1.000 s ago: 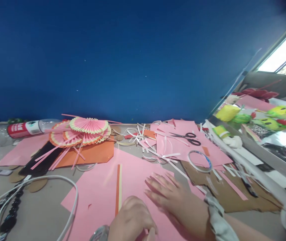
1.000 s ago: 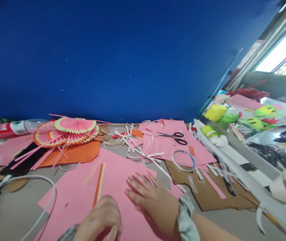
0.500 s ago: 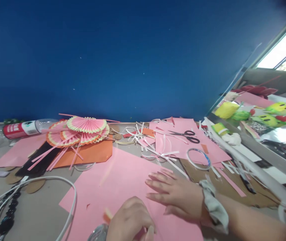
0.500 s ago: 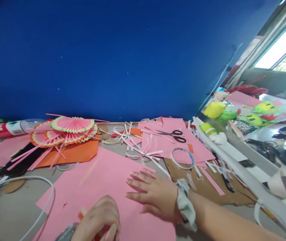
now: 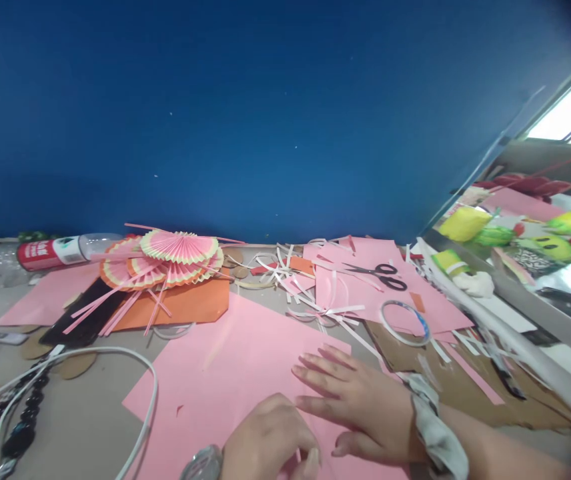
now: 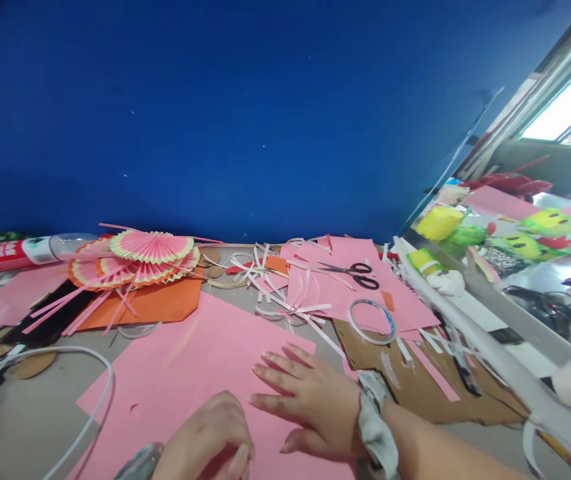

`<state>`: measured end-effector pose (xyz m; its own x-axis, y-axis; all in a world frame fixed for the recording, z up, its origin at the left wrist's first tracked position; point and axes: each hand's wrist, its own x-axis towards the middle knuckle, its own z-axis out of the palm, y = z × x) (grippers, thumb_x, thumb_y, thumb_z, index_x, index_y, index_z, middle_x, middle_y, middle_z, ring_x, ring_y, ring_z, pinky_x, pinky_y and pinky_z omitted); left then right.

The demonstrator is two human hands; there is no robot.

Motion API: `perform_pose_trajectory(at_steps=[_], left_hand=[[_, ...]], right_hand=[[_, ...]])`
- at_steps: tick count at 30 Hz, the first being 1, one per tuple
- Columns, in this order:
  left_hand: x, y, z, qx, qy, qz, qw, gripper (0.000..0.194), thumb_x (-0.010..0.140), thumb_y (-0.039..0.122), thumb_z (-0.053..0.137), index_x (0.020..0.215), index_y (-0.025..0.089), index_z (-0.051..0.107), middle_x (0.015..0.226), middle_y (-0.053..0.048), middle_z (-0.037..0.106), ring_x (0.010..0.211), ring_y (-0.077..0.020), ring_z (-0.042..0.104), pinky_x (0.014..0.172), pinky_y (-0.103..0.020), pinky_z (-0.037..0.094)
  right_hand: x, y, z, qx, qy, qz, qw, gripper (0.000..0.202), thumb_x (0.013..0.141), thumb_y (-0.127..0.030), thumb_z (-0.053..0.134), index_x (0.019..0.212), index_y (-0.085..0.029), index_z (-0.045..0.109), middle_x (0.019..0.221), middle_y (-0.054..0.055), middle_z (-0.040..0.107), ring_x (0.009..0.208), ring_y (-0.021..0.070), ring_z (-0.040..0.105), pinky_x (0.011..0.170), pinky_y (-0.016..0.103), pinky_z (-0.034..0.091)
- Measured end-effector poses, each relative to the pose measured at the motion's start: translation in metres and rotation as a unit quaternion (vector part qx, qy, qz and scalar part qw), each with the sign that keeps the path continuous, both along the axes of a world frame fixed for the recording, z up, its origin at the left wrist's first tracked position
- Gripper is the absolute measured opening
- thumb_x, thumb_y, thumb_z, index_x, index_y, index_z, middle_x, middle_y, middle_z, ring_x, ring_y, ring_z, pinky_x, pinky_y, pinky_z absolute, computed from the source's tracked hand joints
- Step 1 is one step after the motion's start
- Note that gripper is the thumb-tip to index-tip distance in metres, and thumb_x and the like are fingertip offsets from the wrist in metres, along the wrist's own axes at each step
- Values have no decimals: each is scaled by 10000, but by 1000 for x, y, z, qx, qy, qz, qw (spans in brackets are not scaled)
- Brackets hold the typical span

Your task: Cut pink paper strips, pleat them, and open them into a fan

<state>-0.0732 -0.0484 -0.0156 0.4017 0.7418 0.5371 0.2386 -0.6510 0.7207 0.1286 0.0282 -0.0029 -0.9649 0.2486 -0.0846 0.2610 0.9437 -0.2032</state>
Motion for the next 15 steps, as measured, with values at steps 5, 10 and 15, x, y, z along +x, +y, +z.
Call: perform_pose_trajectory(at_steps=[5, 10, 15], left_hand=[[-1, 0, 7, -90, 15, 40, 995, 128, 756, 99, 422, 677, 164, 499, 617, -48, 592, 626, -135, 540, 614, -218, 454], [1, 0, 8, -176, 74, 30, 981, 113, 746, 87, 475, 780, 125, 576, 705, -56, 625, 654, -123, 576, 641, -202, 461], [4, 1, 4, -178, 115, 9, 977, 168, 686, 80, 529, 815, 133, 622, 751, -48, 661, 722, -150, 591, 717, -231, 459]], right_hand=[[10, 30, 17, 34, -41, 148, 988, 571, 865, -472, 367, 1379, -239, 286, 1425, 71, 314, 1291, 284, 292, 1019, 499, 260], [11, 43, 6, 99, 24, 245, 964, 518, 853, -443, 388, 1296, -179, 429, 1356, 86, 428, 1246, 247, 374, 1015, 406, 297], [-8, 72, 12, 180, 60, -1, 982, 322, 866, -231, 371, 1128, -189, 553, 1144, 66, 595, 1104, 200, 482, 998, 378, 304]])
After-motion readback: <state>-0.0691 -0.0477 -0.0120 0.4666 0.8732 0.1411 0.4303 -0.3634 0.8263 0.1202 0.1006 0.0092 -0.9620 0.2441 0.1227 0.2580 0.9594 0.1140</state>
